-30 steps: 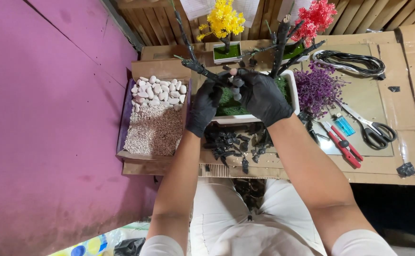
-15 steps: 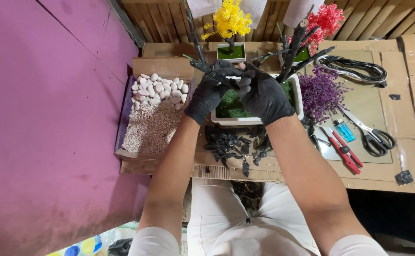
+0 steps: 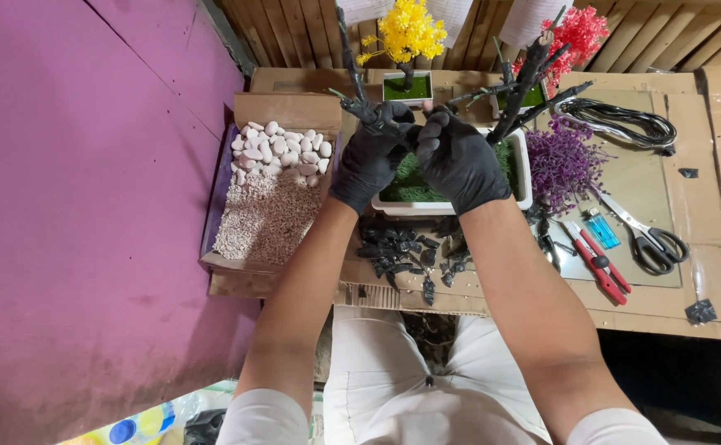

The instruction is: The person wraps black tape around the branches of a small artificial bonsai tree placed in a white rectangular pot. They repeatedly tear off pieces of tape and carefully wind them around the black branches to secure them, working from the base upwards.

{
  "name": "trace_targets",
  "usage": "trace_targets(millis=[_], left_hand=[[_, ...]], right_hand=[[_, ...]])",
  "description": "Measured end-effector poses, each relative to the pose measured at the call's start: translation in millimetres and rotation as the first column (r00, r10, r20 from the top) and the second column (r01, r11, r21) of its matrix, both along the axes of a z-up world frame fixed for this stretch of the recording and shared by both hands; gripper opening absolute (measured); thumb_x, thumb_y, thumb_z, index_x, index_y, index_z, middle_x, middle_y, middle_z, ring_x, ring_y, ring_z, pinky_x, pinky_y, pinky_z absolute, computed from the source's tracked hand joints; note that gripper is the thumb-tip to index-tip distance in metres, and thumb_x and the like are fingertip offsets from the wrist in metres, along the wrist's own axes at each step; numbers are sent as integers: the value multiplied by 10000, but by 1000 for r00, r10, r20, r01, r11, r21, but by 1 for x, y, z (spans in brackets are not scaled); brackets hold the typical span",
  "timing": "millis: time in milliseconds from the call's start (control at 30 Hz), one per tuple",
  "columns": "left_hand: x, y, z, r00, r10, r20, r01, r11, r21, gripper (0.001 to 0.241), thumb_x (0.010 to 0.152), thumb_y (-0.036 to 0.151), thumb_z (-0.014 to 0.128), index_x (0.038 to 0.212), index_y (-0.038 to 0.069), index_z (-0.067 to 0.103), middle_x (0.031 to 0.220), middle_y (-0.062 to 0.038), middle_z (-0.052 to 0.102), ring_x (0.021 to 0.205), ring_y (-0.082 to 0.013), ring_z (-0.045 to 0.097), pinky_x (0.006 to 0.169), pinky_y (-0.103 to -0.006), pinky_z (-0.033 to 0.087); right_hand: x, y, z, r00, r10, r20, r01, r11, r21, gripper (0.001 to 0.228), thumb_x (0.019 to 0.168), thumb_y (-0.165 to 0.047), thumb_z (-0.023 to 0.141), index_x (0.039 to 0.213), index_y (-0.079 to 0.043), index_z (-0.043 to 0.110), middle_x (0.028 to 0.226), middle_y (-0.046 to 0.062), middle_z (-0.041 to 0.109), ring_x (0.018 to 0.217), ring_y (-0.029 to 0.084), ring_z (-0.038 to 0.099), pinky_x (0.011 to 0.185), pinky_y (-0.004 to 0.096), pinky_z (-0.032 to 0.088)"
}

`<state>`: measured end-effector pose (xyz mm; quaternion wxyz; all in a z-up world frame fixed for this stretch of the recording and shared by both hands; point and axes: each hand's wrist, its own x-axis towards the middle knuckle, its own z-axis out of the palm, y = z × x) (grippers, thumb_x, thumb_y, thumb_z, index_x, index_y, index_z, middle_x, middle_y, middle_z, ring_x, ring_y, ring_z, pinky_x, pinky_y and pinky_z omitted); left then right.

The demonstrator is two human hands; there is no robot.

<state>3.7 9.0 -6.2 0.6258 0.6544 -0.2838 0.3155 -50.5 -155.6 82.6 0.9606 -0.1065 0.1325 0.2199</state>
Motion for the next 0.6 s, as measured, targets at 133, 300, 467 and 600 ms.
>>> trace_targets(millis=[133,300,467,600], left_hand=[[-23,8,22,904,294,309,-375,893,248,400,812,496,836,1101,225,780,1210,-49,719,1059,-290,690,946,-374,587],[-58,45,59,896,310,317,-443,675,591,157,895,351,752,1048,384,734,1110,98,665,1098,-176,644,953,-355,532],[-84,39,53,907,362,216,-414,668,619,131,924,395,728,1013,317,671,965,59,676,978,-221,667,888,-375,539],[-118,29,68,905,377,-197,-208,796,568,119,1007,338,630,1037,233,677,879,-63,709,924,-346,689,827,-483,559]], right_hand=[[-69,15,56,988,-84,126,117,954,-275,302,1047,-257,577,1246,-54,677,814,-67,591,744,75,641,639,191,563],[-153,25,30,850,-253,461,508,621,-597,318,1022,-173,598,1290,-3,577,956,123,638,869,247,709,686,277,582],[-167,35,-13,810,-202,551,568,507,-649,315,972,-31,637,1283,22,630,1061,148,683,1002,244,704,836,340,609],[-159,50,-19,832,-172,528,527,543,-653,382,934,35,653,1315,9,654,1169,177,688,1129,225,658,975,368,580]])
